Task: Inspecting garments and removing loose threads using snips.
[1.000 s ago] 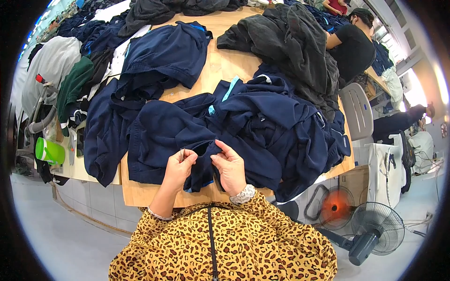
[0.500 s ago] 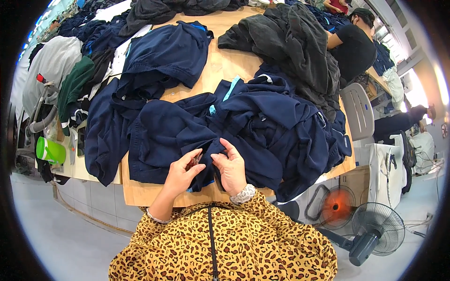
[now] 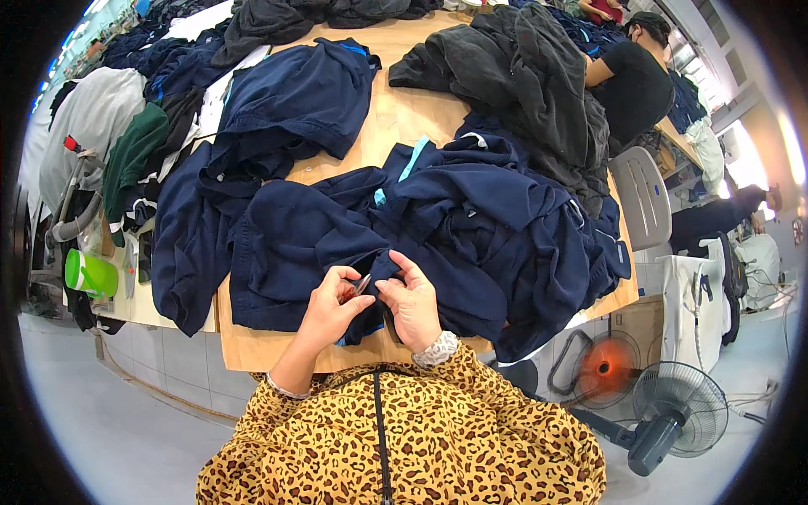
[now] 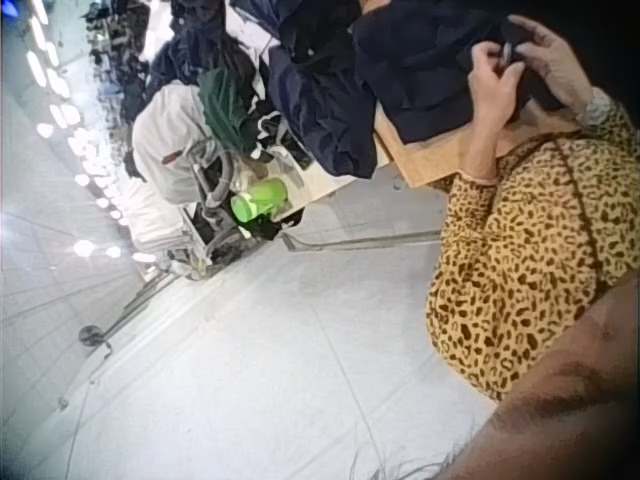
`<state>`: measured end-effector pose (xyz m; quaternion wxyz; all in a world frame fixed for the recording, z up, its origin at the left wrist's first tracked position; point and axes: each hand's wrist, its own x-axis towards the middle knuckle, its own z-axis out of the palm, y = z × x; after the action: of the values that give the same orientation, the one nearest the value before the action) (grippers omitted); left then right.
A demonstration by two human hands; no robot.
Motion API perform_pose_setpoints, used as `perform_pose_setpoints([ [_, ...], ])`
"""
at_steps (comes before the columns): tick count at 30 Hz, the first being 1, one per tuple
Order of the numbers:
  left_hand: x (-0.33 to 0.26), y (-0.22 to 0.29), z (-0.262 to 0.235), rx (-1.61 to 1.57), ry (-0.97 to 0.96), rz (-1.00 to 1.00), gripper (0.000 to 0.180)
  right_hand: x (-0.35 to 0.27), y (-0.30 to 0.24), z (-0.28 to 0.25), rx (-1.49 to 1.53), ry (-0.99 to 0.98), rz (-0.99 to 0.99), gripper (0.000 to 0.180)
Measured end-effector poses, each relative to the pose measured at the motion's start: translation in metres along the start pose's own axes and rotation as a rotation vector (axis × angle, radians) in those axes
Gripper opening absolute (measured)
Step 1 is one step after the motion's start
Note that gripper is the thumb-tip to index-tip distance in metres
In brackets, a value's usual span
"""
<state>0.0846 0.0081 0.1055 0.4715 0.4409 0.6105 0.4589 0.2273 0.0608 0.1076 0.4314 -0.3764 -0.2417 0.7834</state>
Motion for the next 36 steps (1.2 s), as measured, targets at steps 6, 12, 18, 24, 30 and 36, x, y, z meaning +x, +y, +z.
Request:
perform_pose_setpoints([
  [6, 0.001, -0.006, 0.000, -0.009, -0.004, -0.002, 0.032, 0.000, 0.001, 0.000, -0.020, 0.001, 0.007, 0.050],
  [12, 0.006, -0.017, 0.000, -0.236, 0.069, 0.033, 0.032, 0.000, 0.003, -0.003, -0.008, 0.017, -0.020, 0.046],
  [18, 0.008, -0.009, -0.001, -0.181, 0.117, -0.002, 0.019, 0.002, 0.006, -0.006, -0.064, -0.004, -0.048, 0.042],
  [24, 0.019, -0.006, 0.008, -0.078, 0.118, 0.059, 0.014, -0.002, 0.005, -0.007, -0.183, -0.077, -0.033, 0.046],
  [30, 0.017, -0.007, -0.004, -0.560, 0.024, -0.242, 0.009, -0.002, 0.000, -0.003, -0.078, -0.059, -0.005, 0.043],
  [36, 0.006, -0.007, 0.000, -0.511, -0.106, -0.191, 0.021, -0.002, -0.003, 0.003, -0.027, -0.012, 0.005, 0.034],
])
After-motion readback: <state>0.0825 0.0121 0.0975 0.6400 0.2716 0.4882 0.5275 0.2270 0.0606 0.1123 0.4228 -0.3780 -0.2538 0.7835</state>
